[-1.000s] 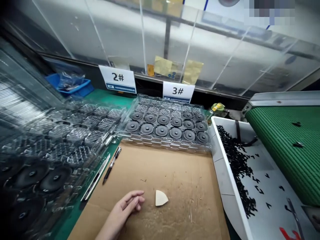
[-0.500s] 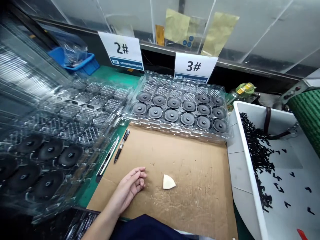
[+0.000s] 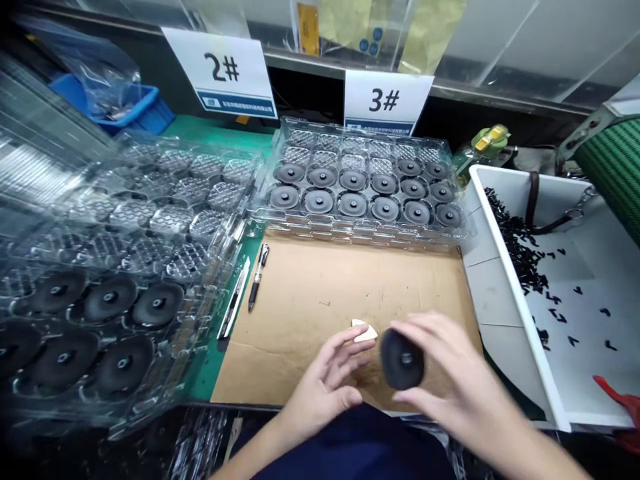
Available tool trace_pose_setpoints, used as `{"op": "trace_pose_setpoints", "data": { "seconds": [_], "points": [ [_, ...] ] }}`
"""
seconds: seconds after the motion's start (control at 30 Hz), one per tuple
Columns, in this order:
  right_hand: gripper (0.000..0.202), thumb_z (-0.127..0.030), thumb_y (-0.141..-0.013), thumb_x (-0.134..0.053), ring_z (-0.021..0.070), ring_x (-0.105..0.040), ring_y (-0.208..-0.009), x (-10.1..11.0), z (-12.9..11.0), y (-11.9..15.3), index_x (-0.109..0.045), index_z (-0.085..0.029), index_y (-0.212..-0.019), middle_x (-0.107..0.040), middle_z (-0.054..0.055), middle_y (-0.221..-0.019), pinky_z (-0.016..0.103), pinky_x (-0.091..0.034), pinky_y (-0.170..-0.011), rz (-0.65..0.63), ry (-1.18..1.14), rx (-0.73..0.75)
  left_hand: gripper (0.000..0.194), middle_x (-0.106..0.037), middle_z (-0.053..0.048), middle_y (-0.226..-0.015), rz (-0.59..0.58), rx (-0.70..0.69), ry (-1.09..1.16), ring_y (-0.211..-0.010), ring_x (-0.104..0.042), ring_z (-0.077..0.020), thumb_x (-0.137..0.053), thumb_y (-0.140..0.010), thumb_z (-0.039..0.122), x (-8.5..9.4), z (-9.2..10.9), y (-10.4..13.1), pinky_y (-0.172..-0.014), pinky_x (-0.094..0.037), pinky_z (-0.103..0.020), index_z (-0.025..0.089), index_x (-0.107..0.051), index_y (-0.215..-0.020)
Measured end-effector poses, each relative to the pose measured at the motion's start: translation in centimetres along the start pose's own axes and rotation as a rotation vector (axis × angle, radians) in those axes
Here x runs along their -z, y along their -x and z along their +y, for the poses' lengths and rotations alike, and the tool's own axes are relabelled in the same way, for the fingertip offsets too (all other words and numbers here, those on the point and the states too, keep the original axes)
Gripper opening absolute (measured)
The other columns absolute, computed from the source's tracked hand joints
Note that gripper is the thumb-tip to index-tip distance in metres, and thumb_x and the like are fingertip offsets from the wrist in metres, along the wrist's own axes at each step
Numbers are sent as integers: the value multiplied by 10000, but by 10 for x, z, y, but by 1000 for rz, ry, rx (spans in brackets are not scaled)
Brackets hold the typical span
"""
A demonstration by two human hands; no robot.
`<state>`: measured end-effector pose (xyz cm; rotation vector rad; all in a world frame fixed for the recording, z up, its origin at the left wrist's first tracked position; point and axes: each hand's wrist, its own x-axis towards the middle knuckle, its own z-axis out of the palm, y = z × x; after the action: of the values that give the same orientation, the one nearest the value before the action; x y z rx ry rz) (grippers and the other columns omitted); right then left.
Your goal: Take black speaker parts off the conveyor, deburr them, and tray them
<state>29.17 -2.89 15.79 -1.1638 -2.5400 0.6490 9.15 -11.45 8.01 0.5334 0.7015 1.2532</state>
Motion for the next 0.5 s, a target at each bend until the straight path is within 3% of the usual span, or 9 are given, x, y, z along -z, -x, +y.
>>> {"op": "trace_pose_setpoints", "data": {
  "seconds": [0.07, 0.2, 0.33, 0.5],
  "points": [
    [656, -468, -700, -715, 272, -515, -1156, -33, -13, 1, -466, -300, -1284, -556, 63, -1229, 437, -446, -985, -52, -95, 34, 669, -430, -73, -1398, -45, 4, 51, -1232, -456, -252, -785, -670, 239, -2, 0, 7, -1033, -366, -388, 325, -491, -1264],
    [669, -385, -734, -708, 267, -453, -1218, -79, -39, 0, -389, -303, -1316, -505, 75, -1273, 437, -422, -1005, -58, -287, -44, 617, -475, -49, -1332, 80, 5, 86, -1072, -558, -197, -793, -656, 257, 13, 2, 22, -922, -444, -307, 335, -529, -1209],
    [685, -416, -722, -716, 262, -464, -1194, -92, -52, -7, -389, -287, -1310, -507, 84, -1255, 422, -426, -995, -114, -399, -49, 608, -512, -61, -1273, 204, -32, 66, -1089, -545, -203, -789, -631, 376, 26, 0, 35, -932, -432, -280, 292, -554, -1186],
    [659, -465, -745, -679, 280, -457, -1182, -100, -54, -9, -401, -269, -1309, -513, 98, -1238, 454, -416, -985, -150, -407, -49, 674, -554, -71, -1233, 356, -9, 131, -1172, -498, -245, -802, -574, 460, 23, -9, 40, -987, -406, -303, 251, -564, -1169]
  ]
}}
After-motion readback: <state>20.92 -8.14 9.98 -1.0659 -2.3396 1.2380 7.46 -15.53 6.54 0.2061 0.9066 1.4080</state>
